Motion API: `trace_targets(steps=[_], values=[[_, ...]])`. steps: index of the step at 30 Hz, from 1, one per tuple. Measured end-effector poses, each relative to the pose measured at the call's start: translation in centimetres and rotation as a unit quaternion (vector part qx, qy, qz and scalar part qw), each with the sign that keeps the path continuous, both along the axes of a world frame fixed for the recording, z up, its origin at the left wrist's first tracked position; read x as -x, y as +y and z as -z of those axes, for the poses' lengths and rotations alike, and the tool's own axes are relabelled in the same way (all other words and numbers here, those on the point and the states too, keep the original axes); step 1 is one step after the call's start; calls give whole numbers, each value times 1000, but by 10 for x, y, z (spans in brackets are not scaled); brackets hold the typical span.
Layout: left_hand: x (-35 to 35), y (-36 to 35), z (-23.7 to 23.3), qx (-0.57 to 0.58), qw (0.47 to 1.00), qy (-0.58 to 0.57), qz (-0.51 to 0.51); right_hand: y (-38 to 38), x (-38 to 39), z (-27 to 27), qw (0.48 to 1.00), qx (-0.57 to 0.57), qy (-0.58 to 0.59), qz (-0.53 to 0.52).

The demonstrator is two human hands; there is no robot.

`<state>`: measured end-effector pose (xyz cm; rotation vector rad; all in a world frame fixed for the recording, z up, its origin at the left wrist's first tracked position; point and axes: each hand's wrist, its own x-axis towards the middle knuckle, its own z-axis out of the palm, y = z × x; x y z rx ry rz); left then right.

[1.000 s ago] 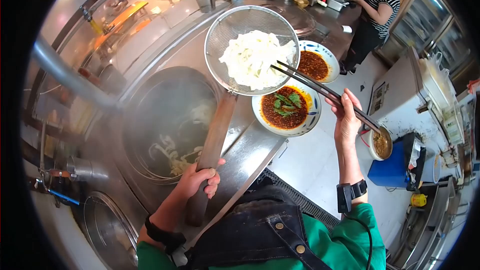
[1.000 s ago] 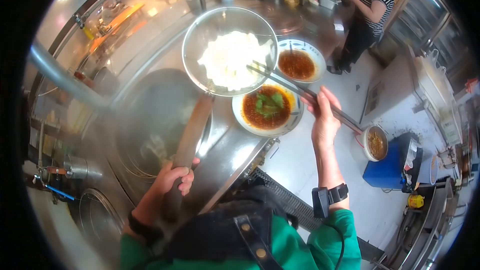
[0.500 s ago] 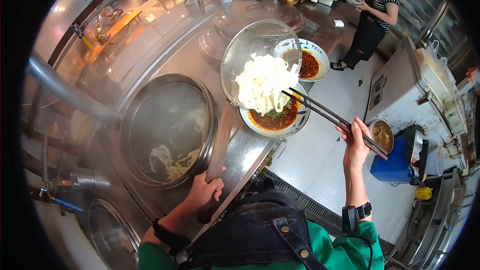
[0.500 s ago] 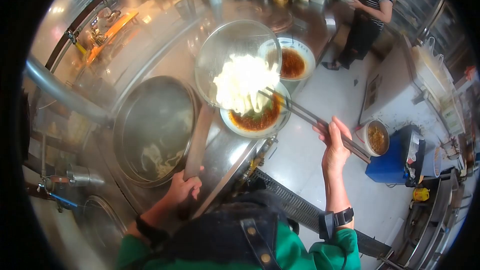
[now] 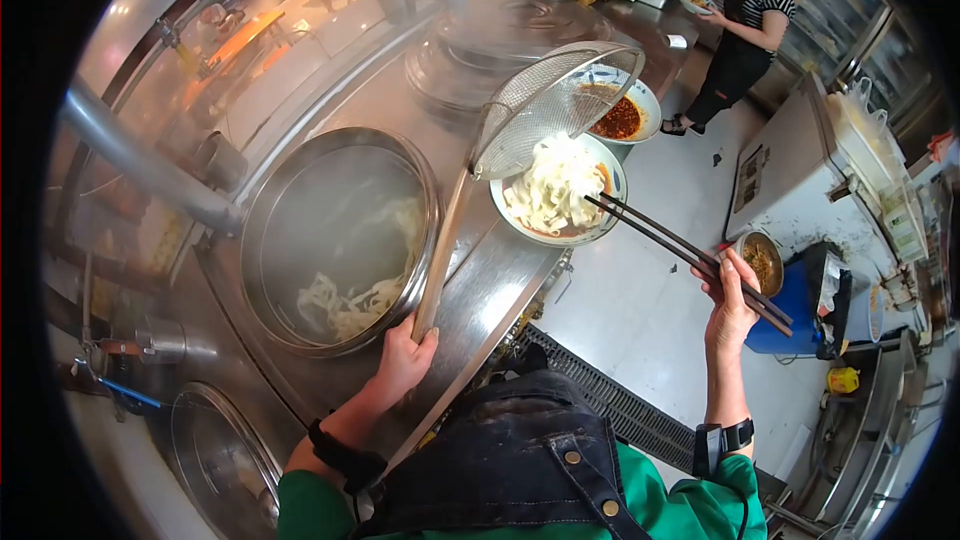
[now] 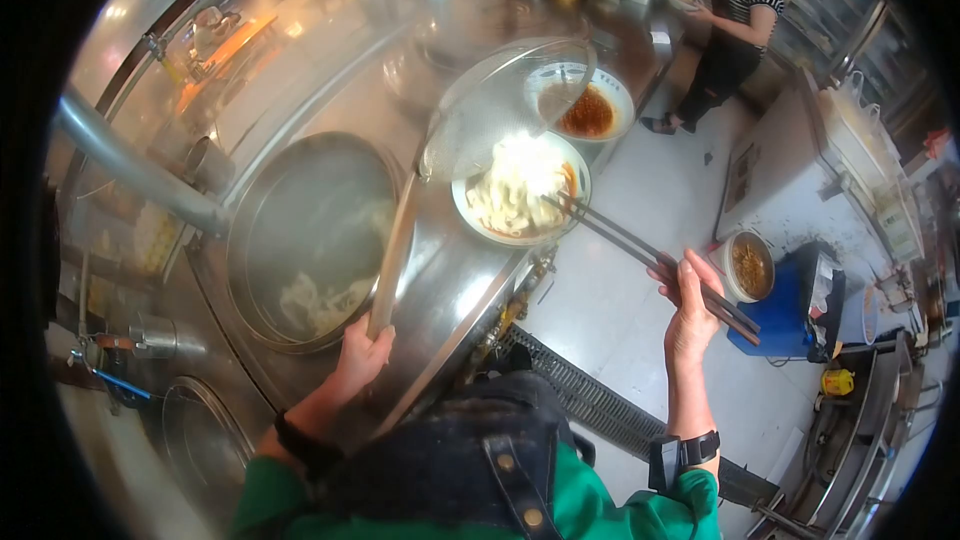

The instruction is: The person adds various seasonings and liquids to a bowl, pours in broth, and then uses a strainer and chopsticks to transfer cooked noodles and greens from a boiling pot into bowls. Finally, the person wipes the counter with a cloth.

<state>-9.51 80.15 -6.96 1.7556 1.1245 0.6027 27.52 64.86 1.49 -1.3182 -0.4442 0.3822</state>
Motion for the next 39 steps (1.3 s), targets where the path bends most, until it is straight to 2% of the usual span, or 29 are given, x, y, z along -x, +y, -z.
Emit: trace_targets(steps=[3,5,7,9,11,13,15,17,19,21,23,25,27,29,30,31,32,33,34,38,39], values=[[8,1,4,-45,999,15,0,-7,8,-14,999,6,-41,-12],[12,1,1,-60,998,23,1,-14,15,-34,989,67,-132,-2],[15,-1,-11,-119,993,14,21,-24,16,-56,973,74,-219,-18],[21,-3,-16,-121,992,2,18,-30,22,-85,937,101,-334,-21],[31,-4,-21,-123,992,-4,3,-27,29,-98,933,62,-354,-18],[48,-7,-28,-115,992,41,-43,-11,43,-104,952,40,-300,-50],[75,-6,-34,-151,981,64,-109,19,60,-92,951,0,-274,-140],[119,2,-29,-159,965,117,-171,58,86,-83,940,78,-269,-193],[167,14,-31,-167,955,138,-203,100,117,-75,895,145,-324,-271],[224,32,-17,-182,926,232,-235,145,152,-63,860,120,-331,-369],[260,50,-21,-109,906,314,-263,182,182,-38,818,89,-305,-479],[293,69,-20,-115,892,365,-240,217,219,-11,768,38,-306,-561],[305,77,-19,-120,880,409,-209,249,254,52,723,78,-209,-654],[300,93,-36,128,879,420,-188,266,283,84,698,69,-298,-648],[292,97,-43,129,882,416,-181,270,293,95,679,119,-326,-647],[283,100,-49,206,885,386,-161,275,297,105,658,169,-352,-644],[276,103,-50,282,881,355,-139,281,295,120,660,177,-351,-641],[270,105,-46,285,881,353,-131,287,293,132,631,186,-421,-625],[264,108,-41,337,874,323,-136,294,289,145,597,193,-489,-606],[233,119,-27,468,849,225,-93,325,248,146,592,186,-572,-537],[221,119,-20,508,833,177,-128,334,240,143,585,182,-598,-517]])
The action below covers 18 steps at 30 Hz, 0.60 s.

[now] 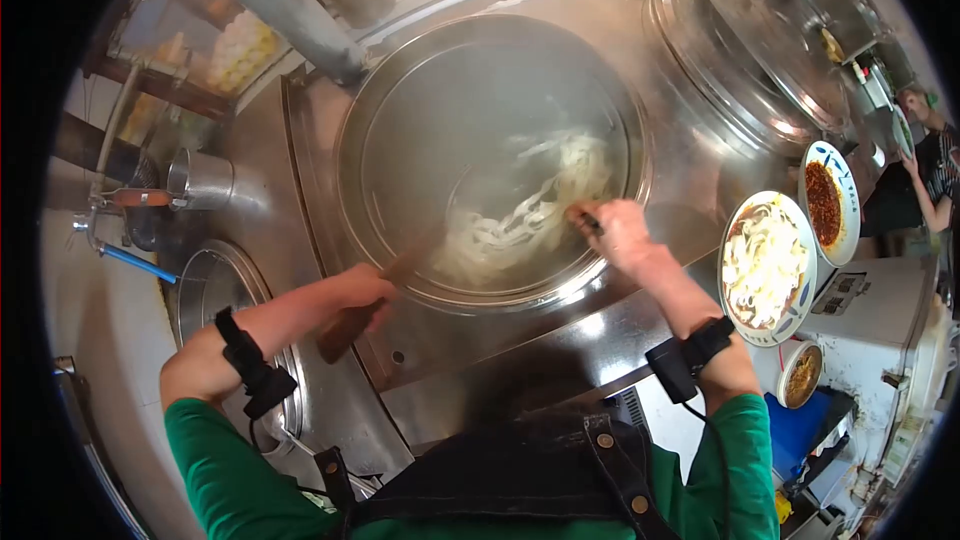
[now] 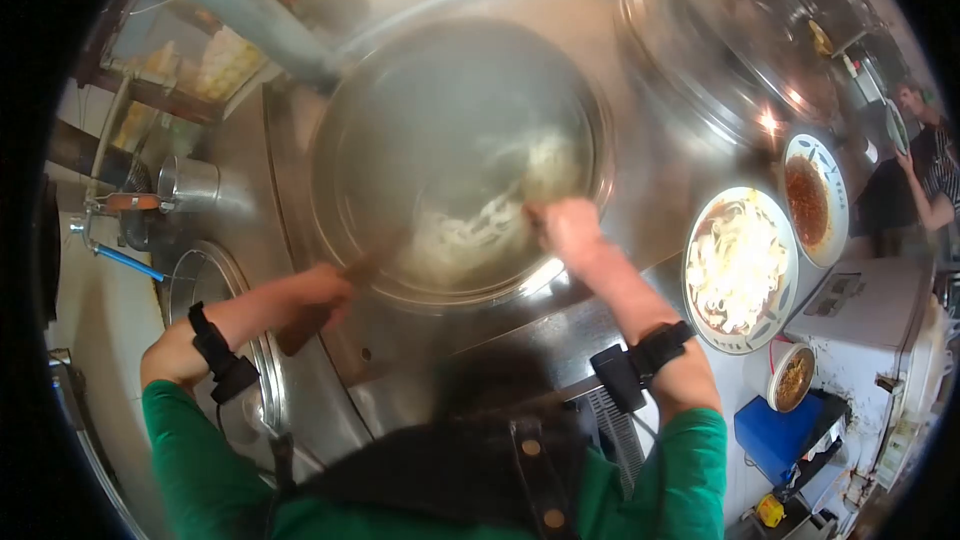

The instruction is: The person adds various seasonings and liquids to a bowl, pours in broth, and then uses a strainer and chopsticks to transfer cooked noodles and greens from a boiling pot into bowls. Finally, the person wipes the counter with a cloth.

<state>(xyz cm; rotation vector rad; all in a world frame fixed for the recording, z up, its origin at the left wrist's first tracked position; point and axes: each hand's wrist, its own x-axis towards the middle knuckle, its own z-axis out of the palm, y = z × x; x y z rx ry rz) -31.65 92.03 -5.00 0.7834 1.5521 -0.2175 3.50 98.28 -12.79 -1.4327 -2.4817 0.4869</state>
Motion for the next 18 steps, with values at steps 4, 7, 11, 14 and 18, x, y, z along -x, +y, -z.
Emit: trace_targets(steps=[4,7,11,14,18], values=[[-17,3,63,78,976,-180,-90,17,-15,-29,996,-66,47,46],[-36,7,79,119,936,-294,-156,17,-16,-48,975,-6,180,131],[-43,10,82,155,871,-363,-291,-5,-22,-89,946,8,280,161],[-31,9,78,72,891,-364,-260,-27,-25,-128,912,76,350,200],[-13,14,65,-84,951,-215,-205,-49,9,-79,901,228,353,109]])
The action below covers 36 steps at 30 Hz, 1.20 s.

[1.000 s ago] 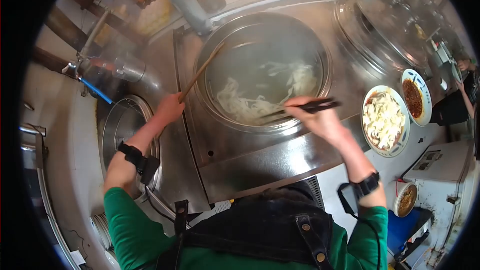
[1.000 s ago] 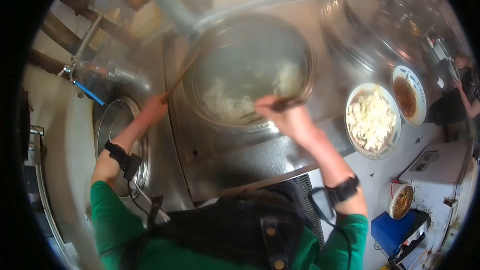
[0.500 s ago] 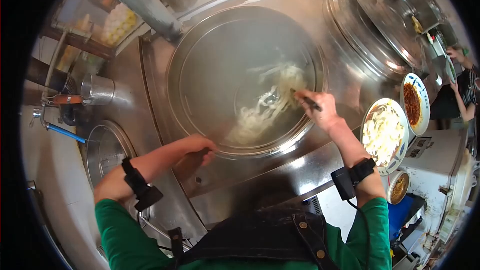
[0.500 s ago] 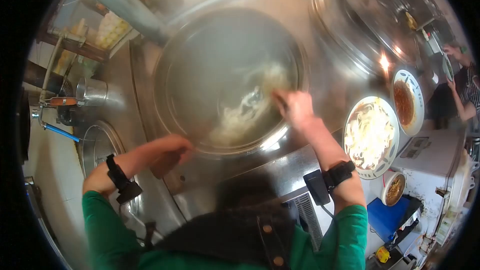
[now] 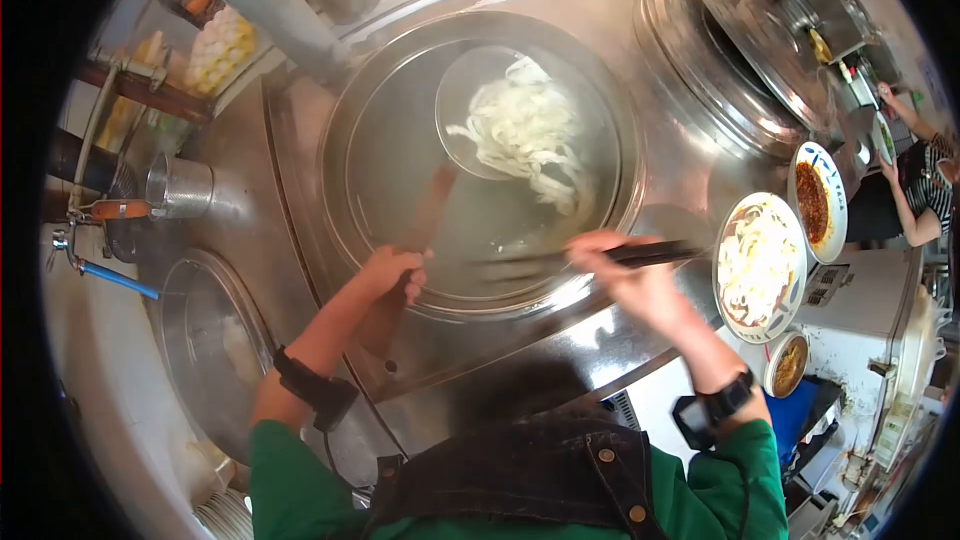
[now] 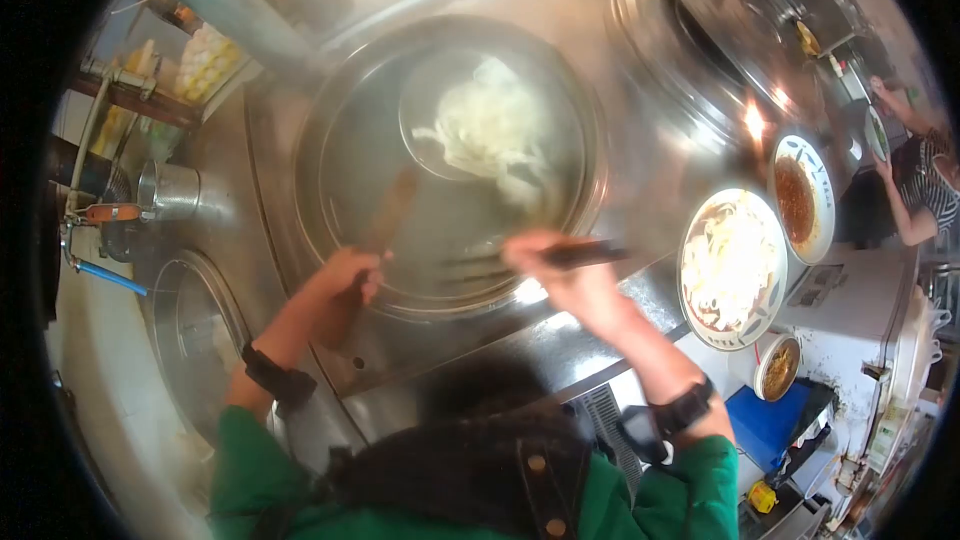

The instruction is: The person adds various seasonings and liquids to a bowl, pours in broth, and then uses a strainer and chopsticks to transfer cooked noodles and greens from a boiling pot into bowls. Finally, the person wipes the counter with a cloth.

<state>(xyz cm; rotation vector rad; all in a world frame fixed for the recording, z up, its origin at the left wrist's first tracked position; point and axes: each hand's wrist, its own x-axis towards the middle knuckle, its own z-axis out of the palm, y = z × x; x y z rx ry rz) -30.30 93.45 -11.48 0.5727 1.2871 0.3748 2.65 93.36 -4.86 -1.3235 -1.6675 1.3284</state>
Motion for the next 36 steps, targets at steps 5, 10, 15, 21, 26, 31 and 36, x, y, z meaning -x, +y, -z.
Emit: trace_targets(steps=[5,10,15,21,26,31,36], values=[[3,22,0,-81,975,188,82,27,21,83,967,-129,-204,-83],[-27,31,25,-24,992,117,44,86,5,106,918,-294,-265,19],[-33,20,31,34,999,-22,-19,107,7,94,887,-406,-206,78],[-17,3,26,39,994,-86,-46,85,6,55,883,-451,-128,17],[0,-23,-13,71,991,-76,-79,53,-27,20,914,-302,-178,207],[-16,-13,0,40,998,-8,-55,98,-19,96,917,-257,-180,245],[-6,-26,27,-96,983,-153,34,99,18,55,959,-234,-25,157]])
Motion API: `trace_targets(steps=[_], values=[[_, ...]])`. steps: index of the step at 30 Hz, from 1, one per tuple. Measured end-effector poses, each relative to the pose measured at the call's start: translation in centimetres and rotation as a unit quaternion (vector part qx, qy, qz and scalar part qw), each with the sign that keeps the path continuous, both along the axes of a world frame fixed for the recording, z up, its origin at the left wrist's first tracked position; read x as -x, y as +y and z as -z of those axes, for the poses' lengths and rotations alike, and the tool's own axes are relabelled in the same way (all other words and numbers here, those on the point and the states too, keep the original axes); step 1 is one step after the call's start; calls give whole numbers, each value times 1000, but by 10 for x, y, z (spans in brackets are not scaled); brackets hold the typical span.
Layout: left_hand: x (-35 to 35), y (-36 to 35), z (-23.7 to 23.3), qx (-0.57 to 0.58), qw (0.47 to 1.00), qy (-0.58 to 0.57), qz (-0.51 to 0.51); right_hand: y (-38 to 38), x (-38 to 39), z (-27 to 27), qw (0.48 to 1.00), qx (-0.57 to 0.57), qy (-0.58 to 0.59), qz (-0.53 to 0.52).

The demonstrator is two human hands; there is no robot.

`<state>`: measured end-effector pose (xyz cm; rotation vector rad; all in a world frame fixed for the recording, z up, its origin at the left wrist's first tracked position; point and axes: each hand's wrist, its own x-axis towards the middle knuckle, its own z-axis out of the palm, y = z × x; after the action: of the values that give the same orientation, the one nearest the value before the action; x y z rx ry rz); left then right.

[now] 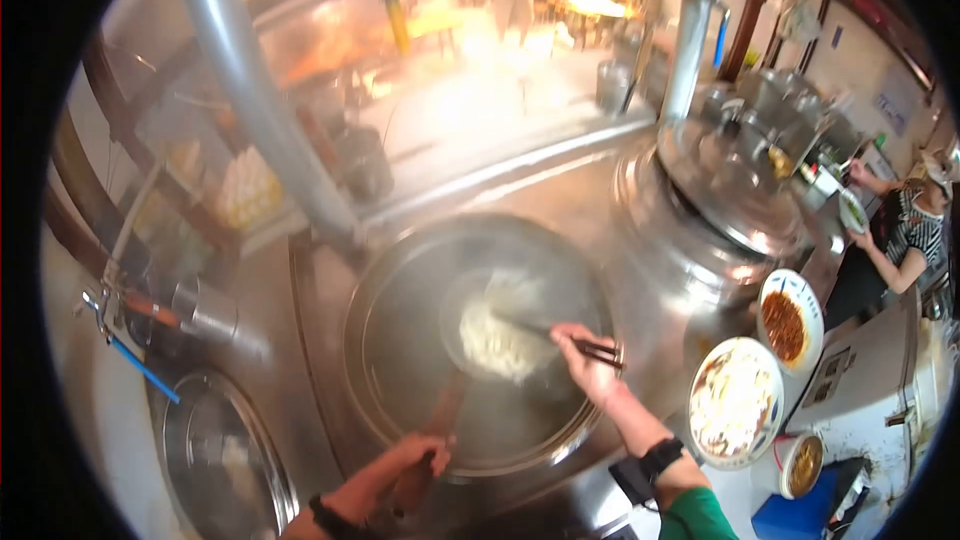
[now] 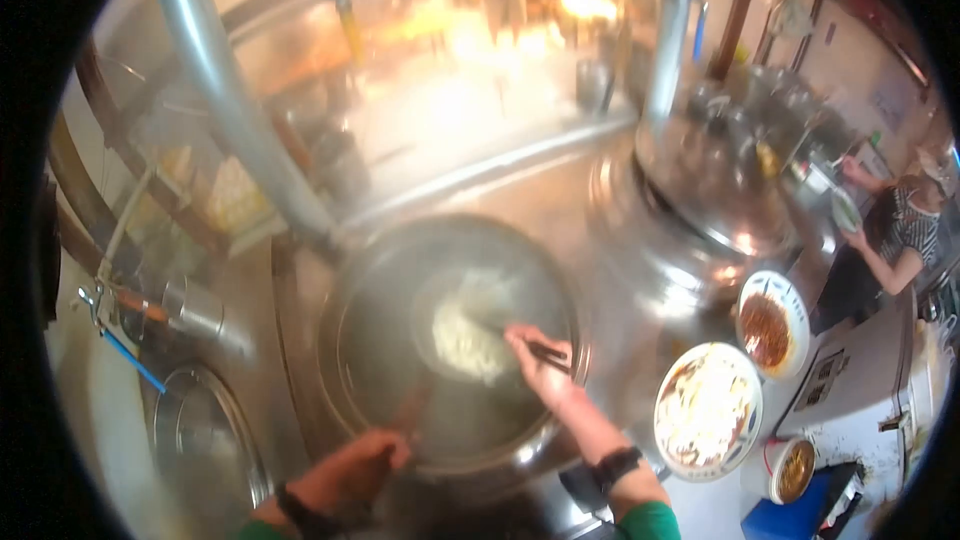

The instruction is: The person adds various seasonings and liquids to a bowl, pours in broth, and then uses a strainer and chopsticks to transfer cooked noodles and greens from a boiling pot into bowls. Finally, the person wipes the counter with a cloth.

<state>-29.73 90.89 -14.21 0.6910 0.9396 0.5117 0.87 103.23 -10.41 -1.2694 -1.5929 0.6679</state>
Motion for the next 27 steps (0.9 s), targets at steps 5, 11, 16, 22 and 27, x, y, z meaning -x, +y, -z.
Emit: trace_targets(steps=[5,11,16,22,27], values=[[9,-24,-1,212,975,-54,-48,26,-13,-13,991,53,-108,-56],[-29,-56,-128,66,966,-156,-196,-27,-36,-27,992,123,-36,-1],[-5,-79,-1,-150,986,-40,-67,-41,-76,55,968,146,200,33],[-29,-54,-37,236,955,-13,-181,-18,7,51,993,68,20,90],[-23,-49,-60,274,937,-81,-199,-59,-18,-26,979,177,-32,-95]])
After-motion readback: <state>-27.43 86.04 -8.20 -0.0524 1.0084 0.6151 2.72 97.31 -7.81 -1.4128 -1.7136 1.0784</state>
